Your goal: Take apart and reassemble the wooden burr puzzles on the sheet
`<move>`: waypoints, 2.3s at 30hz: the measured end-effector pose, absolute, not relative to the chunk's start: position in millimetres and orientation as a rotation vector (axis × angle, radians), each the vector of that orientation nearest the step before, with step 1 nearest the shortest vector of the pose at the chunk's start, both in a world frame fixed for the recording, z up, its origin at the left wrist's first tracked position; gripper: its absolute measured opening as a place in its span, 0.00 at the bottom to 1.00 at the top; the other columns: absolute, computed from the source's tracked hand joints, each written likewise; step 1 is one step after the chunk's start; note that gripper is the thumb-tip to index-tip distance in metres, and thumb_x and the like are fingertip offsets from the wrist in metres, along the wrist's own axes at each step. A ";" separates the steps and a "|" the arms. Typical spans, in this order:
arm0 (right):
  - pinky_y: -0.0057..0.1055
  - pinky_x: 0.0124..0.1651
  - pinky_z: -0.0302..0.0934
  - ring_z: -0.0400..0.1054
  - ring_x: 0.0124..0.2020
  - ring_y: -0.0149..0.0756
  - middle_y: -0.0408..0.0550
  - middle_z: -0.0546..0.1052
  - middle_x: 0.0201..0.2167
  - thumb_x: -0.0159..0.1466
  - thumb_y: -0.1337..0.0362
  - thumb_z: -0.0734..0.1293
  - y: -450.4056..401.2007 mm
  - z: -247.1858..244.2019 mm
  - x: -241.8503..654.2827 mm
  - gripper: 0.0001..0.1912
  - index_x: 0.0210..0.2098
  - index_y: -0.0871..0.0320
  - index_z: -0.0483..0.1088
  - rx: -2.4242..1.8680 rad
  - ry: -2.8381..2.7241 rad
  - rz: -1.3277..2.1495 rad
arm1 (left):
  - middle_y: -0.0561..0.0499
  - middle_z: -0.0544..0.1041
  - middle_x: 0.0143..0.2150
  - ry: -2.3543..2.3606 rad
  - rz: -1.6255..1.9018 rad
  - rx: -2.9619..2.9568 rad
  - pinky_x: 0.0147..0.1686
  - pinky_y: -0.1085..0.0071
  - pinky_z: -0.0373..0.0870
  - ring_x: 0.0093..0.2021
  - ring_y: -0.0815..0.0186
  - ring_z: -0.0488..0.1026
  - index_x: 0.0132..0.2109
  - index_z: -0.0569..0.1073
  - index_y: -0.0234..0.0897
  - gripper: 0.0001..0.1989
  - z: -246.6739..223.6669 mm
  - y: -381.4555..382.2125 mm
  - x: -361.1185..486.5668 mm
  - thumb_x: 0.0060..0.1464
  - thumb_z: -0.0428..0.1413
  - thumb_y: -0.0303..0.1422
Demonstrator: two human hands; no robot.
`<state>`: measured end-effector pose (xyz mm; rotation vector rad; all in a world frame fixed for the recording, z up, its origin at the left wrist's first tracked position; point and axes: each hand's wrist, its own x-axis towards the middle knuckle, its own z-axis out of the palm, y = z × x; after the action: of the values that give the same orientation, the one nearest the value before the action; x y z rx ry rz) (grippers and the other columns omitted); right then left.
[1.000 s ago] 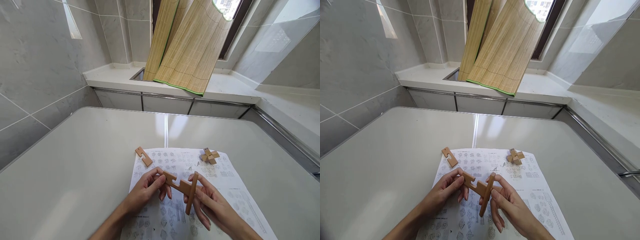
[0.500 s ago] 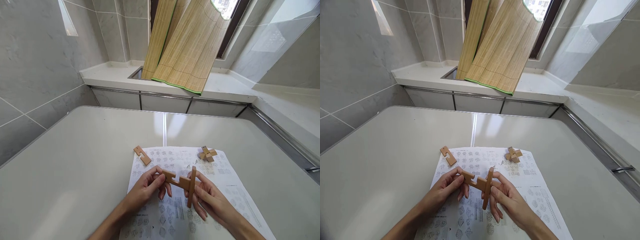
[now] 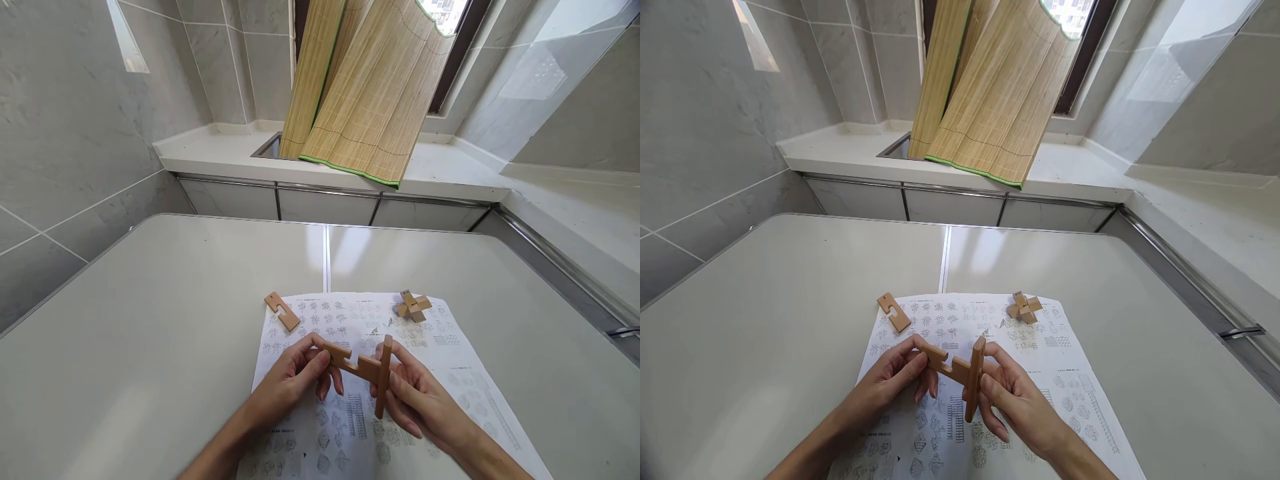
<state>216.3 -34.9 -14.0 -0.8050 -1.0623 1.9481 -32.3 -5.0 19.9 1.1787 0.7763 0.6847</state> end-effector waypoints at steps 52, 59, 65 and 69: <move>0.25 0.18 0.42 0.46 0.12 0.17 0.41 0.75 0.31 0.65 0.46 0.75 -36.8 -2.1 223.0 0.23 0.52 0.51 0.72 -1.084 -0.829 1.693 | 0.54 0.75 0.26 0.963 0.936 1.192 0.34 0.69 0.66 0.27 0.67 0.68 0.41 0.69 0.38 0.19 27.7 0.5 -48.7 0.69 0.55 0.50; 0.31 0.28 0.58 0.55 0.18 0.28 0.35 0.65 0.22 0.67 0.43 0.73 -32.1 4.2 219.4 0.27 0.58 0.54 0.75 -1.384 -1.135 1.394 | 0.58 0.65 0.23 1.410 1.068 1.503 0.27 0.73 0.62 0.24 0.69 0.63 0.34 0.64 0.40 0.18 28.8 12.6 -69.2 0.70 0.48 0.46; 0.33 0.29 0.60 0.65 0.23 0.34 0.42 0.74 0.30 0.72 0.44 0.65 -12.7 21.3 193.9 0.24 0.59 0.52 0.72 -1.380 -1.612 1.248 | 0.60 0.59 0.21 1.851 0.969 1.810 0.25 0.72 0.57 0.21 0.68 0.59 0.31 0.60 0.42 0.19 16.5 24.9 -95.4 0.70 0.46 0.45; 0.33 0.31 0.60 0.67 0.24 0.36 0.43 0.79 0.32 0.75 0.49 0.62 12.7 21.2 162.1 0.20 0.58 0.53 0.71 -1.338 -1.925 0.994 | 0.57 0.64 0.21 2.032 0.866 1.930 0.26 0.69 0.53 0.21 0.65 0.61 0.30 0.63 0.42 0.17 8.6 29.5 -105.3 0.68 0.48 0.43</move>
<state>162.1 12.7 21.2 -1.3380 -1.9251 0.9938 -105.3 29.5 8.6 1.9305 2.0318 0.8656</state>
